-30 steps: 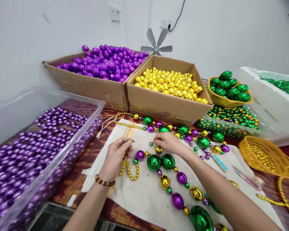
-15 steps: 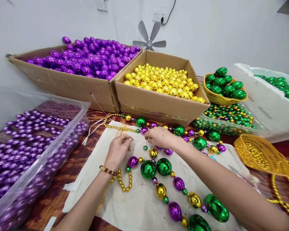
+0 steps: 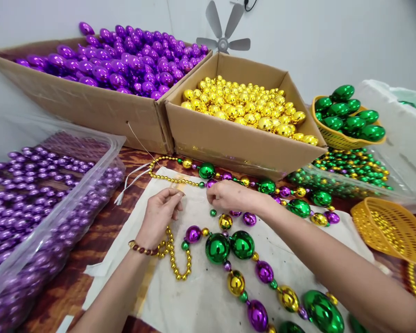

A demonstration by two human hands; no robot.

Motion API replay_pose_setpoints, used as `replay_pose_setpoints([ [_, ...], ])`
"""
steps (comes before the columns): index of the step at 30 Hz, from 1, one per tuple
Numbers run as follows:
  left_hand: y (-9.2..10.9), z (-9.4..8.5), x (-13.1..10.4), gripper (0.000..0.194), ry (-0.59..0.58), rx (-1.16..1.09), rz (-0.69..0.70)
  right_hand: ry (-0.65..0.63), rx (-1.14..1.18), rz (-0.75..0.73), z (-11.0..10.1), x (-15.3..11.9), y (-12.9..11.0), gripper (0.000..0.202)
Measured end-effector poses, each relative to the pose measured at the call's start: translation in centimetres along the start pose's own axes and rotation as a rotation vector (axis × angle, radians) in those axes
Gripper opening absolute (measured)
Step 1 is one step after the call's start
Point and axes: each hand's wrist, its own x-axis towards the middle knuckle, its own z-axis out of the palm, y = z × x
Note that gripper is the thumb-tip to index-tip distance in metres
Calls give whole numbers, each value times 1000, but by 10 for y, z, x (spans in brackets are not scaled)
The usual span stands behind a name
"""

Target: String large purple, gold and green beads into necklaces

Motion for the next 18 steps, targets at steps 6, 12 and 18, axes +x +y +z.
replay_pose_setpoints([
  [6,6,6,-3,22,-127,-4,-3,29,546,37,-15,-7,-2,8],
  [12,9,7,-5,25,-154,-5,-14,69,729,-68,-24,-8,-10,11],
  [18,11,7,-6,26,-206,-95,-77,197,870,-193,-38,-6,-27,10],
])
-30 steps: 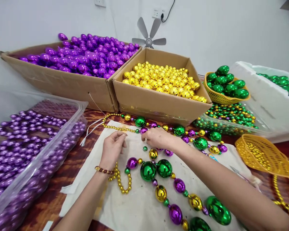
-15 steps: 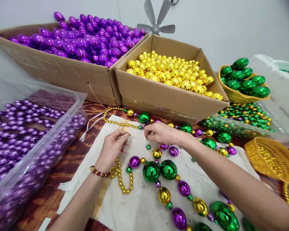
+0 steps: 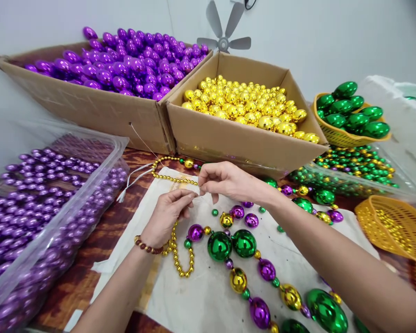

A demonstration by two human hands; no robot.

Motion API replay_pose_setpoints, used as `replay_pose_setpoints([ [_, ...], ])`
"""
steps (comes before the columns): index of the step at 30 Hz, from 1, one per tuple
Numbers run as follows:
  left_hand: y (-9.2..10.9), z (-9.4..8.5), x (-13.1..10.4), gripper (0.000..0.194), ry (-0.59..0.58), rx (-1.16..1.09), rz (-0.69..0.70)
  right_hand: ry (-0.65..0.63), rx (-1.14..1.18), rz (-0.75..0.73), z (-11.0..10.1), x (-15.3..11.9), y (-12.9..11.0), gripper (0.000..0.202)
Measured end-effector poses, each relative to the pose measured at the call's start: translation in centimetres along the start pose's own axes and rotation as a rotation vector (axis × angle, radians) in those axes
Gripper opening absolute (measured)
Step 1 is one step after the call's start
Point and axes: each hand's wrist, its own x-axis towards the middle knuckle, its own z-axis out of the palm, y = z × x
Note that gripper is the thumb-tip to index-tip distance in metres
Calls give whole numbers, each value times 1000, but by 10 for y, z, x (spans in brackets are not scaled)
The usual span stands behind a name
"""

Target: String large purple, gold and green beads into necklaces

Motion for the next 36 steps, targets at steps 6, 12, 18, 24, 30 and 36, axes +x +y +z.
replay_pose_setpoints([
  [6,12,7,-7,24,-131,-42,-7,99,5,-122,8,31,-29,7],
  [12,25,2,-24,24,-251,-124,-31,241,125,-53,4,53,-29,4],
  [18,25,4,-30,25,-253,-29,-57,348,137,39,-3,58,-22,7],
  [24,27,2,-30,24,-79,86,16,383,-450,147,1,19,-21,10],
  [30,35,1,-33,24,-88,195,86,198,-423,130,32,-25,-4,15],
  [36,40,-1,-36,25,-120,413,157,360,-534,123,31,-29,1,21],
])
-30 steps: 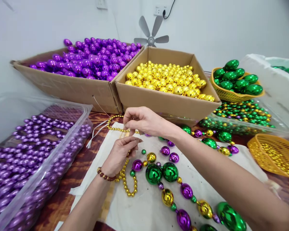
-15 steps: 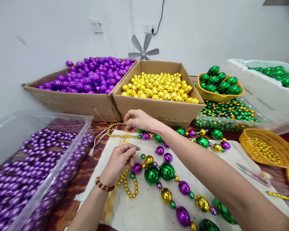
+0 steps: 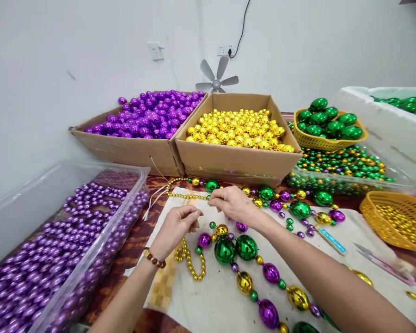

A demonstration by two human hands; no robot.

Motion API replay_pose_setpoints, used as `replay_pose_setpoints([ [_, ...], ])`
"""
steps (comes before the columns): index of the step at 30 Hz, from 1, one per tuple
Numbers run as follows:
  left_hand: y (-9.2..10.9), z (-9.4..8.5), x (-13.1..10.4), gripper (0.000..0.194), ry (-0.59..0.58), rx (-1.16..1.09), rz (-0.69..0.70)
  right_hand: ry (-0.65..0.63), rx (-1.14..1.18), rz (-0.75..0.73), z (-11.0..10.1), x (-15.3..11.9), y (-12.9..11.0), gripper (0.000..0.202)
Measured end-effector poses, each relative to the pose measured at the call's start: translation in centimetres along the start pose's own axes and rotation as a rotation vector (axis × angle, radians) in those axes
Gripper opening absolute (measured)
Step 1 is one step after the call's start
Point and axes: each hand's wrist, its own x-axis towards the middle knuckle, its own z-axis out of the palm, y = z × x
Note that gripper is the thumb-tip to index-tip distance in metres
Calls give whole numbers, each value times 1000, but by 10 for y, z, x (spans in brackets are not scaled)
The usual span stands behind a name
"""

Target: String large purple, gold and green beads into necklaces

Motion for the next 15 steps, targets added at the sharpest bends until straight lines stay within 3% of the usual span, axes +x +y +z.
replay_pose_setpoints([
  [4,0,-8,4,29,-75,58,37,89,-43,16,-7,-2,-1,19],
  [7,-3,-14,8,26,-206,-127,-72,104,-64,-27,-7,-16,-4,18],
  [9,-6,-17,11,21,-250,-321,-161,36,-43,-122,-6,-27,-5,18],
  [12,-8,-19,12,17,-250,-446,-189,-202,108,-225,-2,-37,-1,16],
  [15,-2,-19,11,16,-262,-382,-149,-264,405,-33,3,-28,8,23],
])
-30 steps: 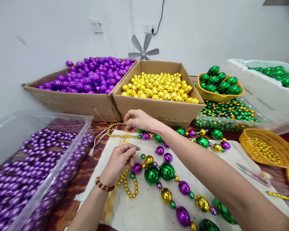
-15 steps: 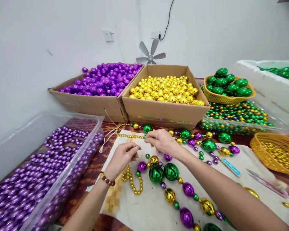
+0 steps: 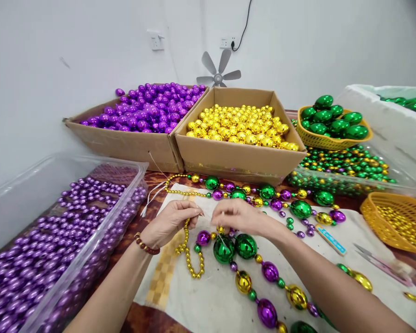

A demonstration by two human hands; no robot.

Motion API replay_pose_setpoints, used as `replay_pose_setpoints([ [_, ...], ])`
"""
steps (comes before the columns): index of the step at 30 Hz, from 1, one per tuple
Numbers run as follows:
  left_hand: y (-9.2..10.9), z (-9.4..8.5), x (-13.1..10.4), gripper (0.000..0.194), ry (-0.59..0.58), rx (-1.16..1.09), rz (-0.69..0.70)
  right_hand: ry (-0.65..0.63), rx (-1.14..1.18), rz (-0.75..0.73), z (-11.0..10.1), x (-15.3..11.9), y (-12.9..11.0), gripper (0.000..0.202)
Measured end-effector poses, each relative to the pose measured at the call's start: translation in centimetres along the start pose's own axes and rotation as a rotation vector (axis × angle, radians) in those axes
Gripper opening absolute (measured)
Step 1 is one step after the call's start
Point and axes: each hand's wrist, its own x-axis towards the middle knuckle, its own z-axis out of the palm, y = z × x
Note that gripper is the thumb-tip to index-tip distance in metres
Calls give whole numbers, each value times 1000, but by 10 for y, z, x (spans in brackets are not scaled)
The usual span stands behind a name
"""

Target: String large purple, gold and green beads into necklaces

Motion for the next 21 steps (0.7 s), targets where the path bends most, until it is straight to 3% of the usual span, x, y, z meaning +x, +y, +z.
replay_pose_setpoints([
  [2,7,2,-1,17,-1,90,49,14,220,113,-2,13,8,27],
  [7,19,5,-2,17,113,511,296,-205,547,188,-5,36,19,21],
  [10,16,7,-1,18,167,752,416,-278,609,269,-4,40,18,25],
  [13,10,11,-1,20,189,806,463,-264,512,323,0,43,16,25],
  [17,7,10,0,19,235,710,401,-119,358,321,3,45,19,20],
  [21,2,4,2,23,168,365,86,126,127,202,3,39,14,14],
])
